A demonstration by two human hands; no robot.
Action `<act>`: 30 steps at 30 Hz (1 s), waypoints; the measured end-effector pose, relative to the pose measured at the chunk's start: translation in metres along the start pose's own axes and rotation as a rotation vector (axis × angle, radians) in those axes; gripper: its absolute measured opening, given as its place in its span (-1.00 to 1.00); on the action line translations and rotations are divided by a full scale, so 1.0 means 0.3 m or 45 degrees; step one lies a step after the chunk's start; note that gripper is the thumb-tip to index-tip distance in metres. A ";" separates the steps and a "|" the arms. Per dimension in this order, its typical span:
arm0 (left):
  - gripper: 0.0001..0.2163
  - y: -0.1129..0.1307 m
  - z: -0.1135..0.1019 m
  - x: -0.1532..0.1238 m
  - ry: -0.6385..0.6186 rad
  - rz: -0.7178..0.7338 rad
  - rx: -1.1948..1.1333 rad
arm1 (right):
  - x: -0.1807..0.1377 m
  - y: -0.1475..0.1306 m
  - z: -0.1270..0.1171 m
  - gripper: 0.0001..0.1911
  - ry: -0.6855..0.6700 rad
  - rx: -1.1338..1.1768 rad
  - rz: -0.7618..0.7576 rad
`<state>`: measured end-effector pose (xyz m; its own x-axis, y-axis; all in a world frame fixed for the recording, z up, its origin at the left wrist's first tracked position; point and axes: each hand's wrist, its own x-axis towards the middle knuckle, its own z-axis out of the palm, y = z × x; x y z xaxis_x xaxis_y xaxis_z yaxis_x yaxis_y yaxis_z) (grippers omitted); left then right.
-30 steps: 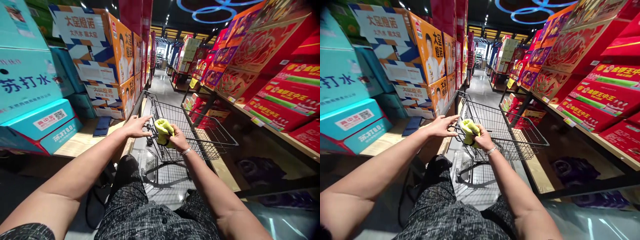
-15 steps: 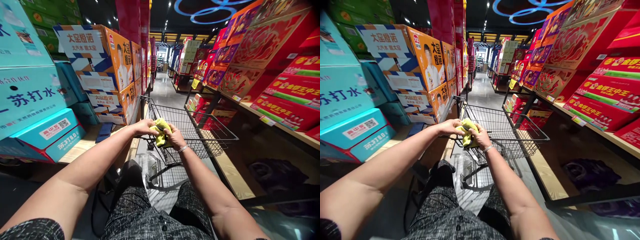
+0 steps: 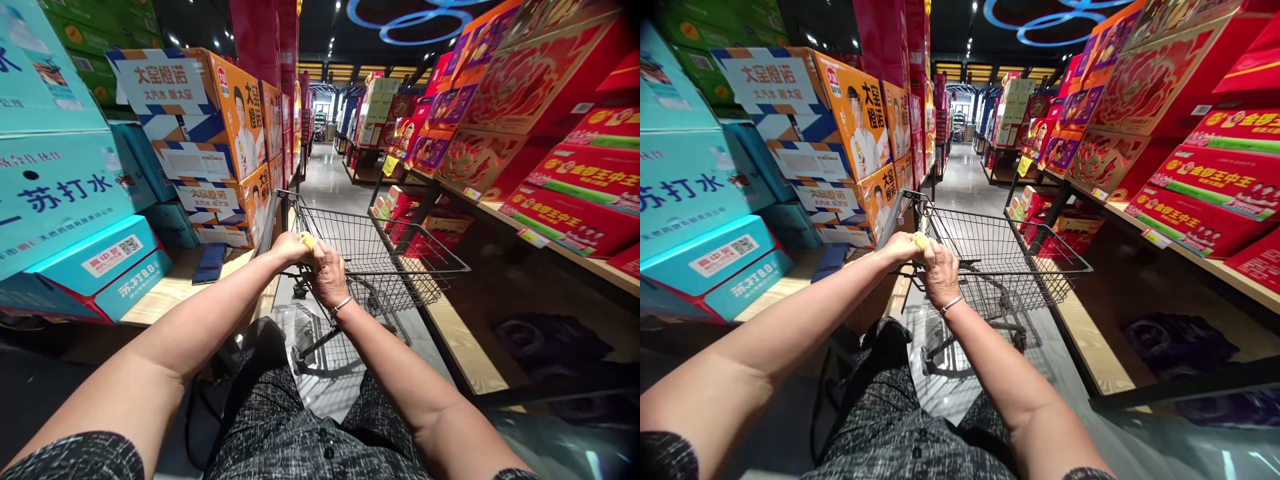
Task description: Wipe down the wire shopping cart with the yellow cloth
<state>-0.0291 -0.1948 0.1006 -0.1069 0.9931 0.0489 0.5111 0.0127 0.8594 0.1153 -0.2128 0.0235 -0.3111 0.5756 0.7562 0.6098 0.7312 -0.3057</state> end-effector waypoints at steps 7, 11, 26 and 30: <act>-0.65 -0.006 -0.061 -0.014 -0.069 -0.142 -0.326 | 0.023 0.058 0.008 -0.34 -0.115 0.140 -0.206; -0.49 -0.001 -0.092 -0.022 -0.176 -0.181 -0.574 | 0.034 0.084 -0.018 -0.57 -0.147 0.171 -0.299; -0.74 0.006 -0.049 -0.017 0.098 -0.038 -0.460 | 0.163 0.004 -0.013 -0.25 -0.233 -0.256 -0.013; -0.77 -0.023 -0.131 -0.038 -0.064 0.053 -0.326 | 0.144 0.005 -0.013 -0.40 -0.291 -0.264 -0.116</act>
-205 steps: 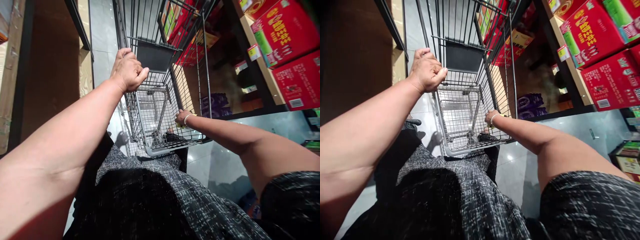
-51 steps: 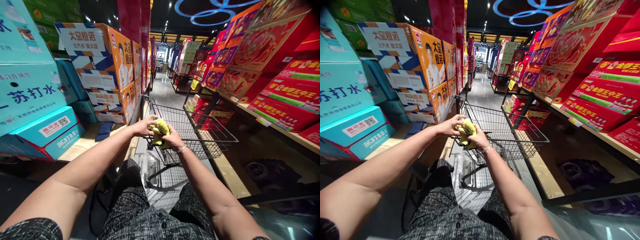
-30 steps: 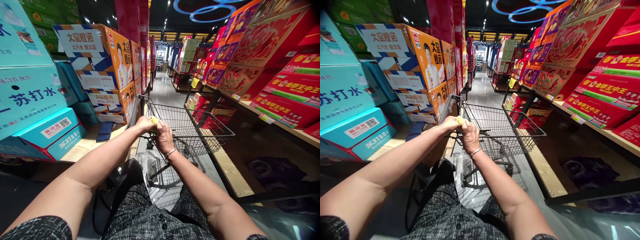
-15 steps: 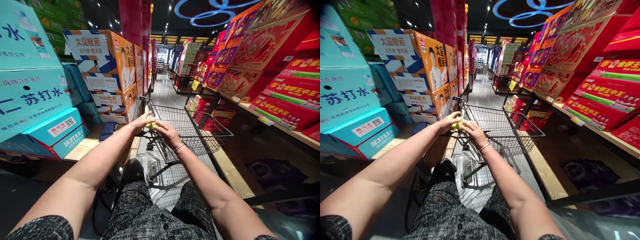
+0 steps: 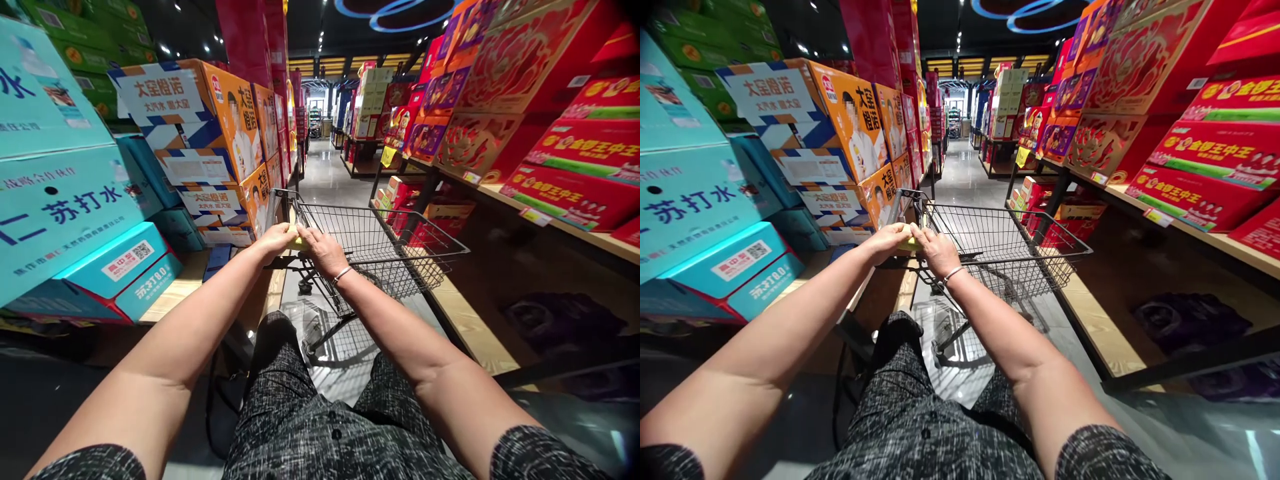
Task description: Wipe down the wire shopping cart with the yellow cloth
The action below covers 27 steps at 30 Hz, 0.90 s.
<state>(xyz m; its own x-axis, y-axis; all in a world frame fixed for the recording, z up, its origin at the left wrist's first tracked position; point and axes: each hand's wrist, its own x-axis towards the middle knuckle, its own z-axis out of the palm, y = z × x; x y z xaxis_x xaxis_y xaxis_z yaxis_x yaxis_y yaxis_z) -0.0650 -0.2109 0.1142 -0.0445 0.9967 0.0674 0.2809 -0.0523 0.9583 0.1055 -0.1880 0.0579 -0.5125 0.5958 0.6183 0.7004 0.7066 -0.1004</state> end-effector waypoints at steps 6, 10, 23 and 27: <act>-0.37 -0.047 -0.136 -0.091 -0.024 0.085 -0.080 | -0.044 -0.041 -0.040 -0.41 0.133 0.039 -0.243; -0.11 -0.089 -0.145 -0.142 -0.196 -0.010 -0.341 | -0.047 -0.121 -0.001 -0.49 0.137 0.032 -0.459; -0.03 -0.123 -0.134 -0.134 -0.184 0.045 -0.402 | -0.382 0.118 0.230 -0.84 0.022 -0.182 -0.568; -0.05 -0.114 -0.130 -0.139 -0.187 0.071 -0.381 | -0.309 0.041 0.172 -0.67 0.125 -0.209 -0.527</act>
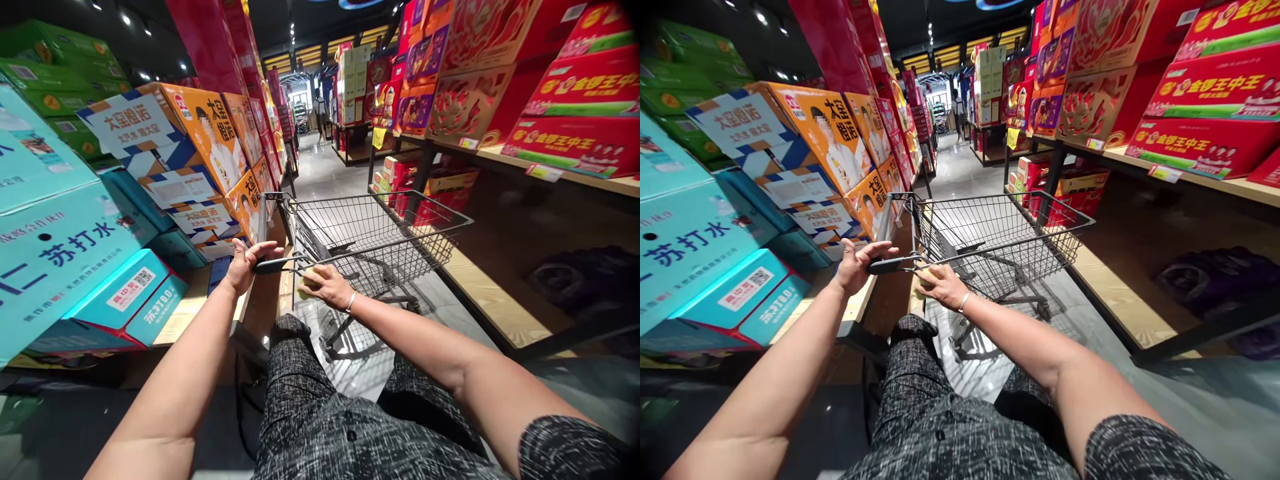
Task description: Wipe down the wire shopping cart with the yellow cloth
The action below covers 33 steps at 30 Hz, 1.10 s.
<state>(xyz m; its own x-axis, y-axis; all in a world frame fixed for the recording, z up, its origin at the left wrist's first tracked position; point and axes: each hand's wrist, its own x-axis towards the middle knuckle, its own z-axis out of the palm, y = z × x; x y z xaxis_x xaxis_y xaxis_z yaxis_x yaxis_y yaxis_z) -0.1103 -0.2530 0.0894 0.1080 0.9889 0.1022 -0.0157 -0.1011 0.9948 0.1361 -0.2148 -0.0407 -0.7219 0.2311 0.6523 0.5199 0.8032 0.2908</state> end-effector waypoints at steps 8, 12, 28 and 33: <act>0.00 -0.010 -0.009 -0.012 -0.083 0.045 0.286 | 0.257 -0.003 -0.048 -0.54 0.224 0.044 -0.025; -0.11 -0.015 -0.018 -0.015 -0.106 0.180 0.687 | 0.051 0.029 0.036 -0.61 0.100 0.049 0.068; -0.54 0.047 0.238 0.066 -0.030 0.298 1.971 | 0.127 0.047 -0.140 -0.28 -0.210 0.428 0.997; -0.52 -0.035 0.277 0.056 -0.056 0.371 2.155 | 0.055 0.115 -0.139 -0.33 -0.405 0.246 1.103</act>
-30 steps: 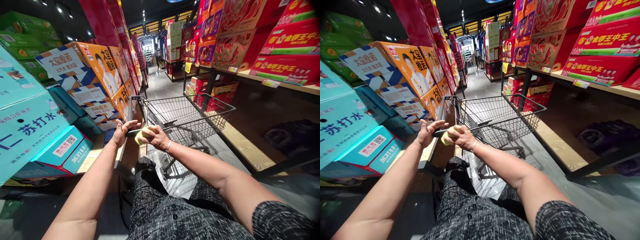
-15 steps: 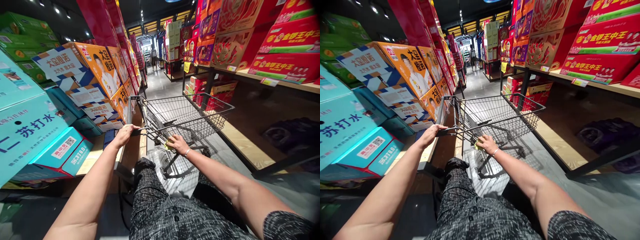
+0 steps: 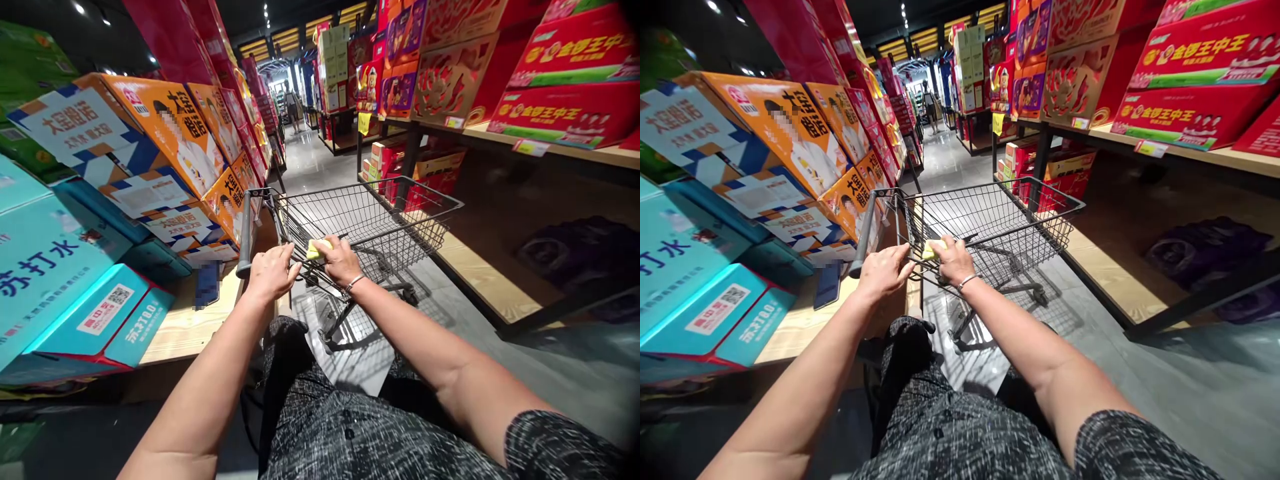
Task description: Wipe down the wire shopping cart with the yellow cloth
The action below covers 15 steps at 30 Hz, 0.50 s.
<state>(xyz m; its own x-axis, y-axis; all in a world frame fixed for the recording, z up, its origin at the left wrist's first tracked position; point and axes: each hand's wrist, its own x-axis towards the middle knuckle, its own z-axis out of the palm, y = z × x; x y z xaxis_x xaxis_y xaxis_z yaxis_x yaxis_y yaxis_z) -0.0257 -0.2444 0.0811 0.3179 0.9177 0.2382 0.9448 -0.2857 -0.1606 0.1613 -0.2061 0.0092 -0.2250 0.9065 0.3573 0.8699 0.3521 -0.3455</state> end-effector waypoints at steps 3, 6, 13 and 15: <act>-0.54 -0.016 0.029 -0.014 0.060 0.037 0.020 | 0.013 0.188 -0.019 -0.34 0.029 -0.075 0.146; -0.61 -0.025 0.038 -0.011 0.082 0.041 -0.004 | 0.031 0.391 -0.038 -0.37 0.156 -0.112 0.311; -0.70 -0.013 0.038 0.021 0.128 0.016 -0.008 | 0.034 0.409 0.067 -0.41 0.376 -0.027 0.231; -0.66 -0.018 0.041 0.028 0.155 -0.018 -0.035 | 0.026 0.283 0.112 -0.35 0.387 0.049 0.113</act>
<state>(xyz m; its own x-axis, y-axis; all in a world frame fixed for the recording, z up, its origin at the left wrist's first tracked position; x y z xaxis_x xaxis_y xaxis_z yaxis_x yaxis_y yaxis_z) -0.0291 -0.2317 0.0723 0.3104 0.8820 0.3547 0.9505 -0.2819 -0.1308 0.2186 -0.1614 -0.0465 -0.0027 0.8250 0.5652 0.8615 0.2889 -0.4175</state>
